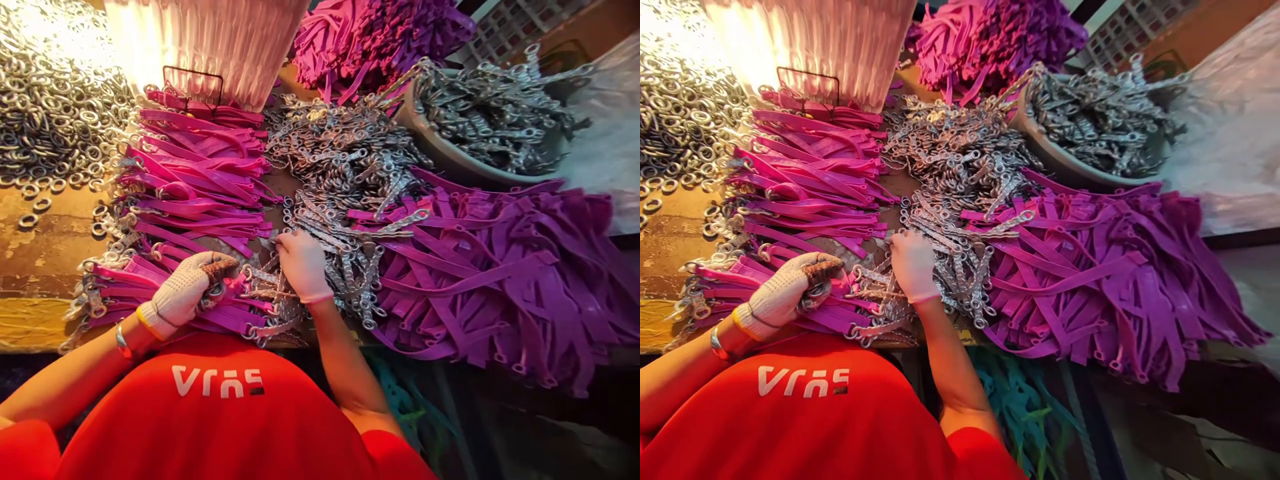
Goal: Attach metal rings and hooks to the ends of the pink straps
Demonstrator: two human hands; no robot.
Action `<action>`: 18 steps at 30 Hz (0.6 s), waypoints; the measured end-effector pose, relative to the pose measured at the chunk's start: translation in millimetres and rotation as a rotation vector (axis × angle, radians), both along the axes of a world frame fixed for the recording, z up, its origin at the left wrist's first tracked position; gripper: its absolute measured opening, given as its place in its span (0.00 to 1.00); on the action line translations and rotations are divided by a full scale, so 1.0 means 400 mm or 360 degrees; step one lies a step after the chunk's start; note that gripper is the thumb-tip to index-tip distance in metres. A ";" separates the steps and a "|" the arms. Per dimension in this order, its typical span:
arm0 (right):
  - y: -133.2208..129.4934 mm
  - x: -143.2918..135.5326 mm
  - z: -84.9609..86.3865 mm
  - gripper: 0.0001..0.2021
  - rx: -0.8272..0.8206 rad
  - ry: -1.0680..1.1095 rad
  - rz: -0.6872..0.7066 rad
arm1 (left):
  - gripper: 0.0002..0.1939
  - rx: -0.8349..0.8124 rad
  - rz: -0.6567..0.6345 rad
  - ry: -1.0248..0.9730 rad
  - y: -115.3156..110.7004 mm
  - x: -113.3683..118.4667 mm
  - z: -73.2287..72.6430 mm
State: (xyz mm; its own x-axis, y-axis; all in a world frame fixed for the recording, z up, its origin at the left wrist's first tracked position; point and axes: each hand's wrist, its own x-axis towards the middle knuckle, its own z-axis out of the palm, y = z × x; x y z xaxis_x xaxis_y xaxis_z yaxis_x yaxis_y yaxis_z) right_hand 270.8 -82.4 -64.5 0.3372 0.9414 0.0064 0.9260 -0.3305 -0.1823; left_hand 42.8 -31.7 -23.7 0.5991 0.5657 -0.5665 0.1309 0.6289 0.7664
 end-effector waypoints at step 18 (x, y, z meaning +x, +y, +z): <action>-0.101 -0.225 0.147 0.11 0.0427 0.1057 0.0538 | 0.06 -0.0413 0.0195 -0.0482 -0.037 0.000 -0.011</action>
State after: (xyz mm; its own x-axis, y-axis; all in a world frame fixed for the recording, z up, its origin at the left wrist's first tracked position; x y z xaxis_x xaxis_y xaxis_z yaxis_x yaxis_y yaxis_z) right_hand 180.7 -123.0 -5.7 0.0460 0.9883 0.1453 0.6380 0.0829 -0.7655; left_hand 42.9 -46.4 -28.3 0.6978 0.5048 -0.5081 -0.1639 0.8031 0.5728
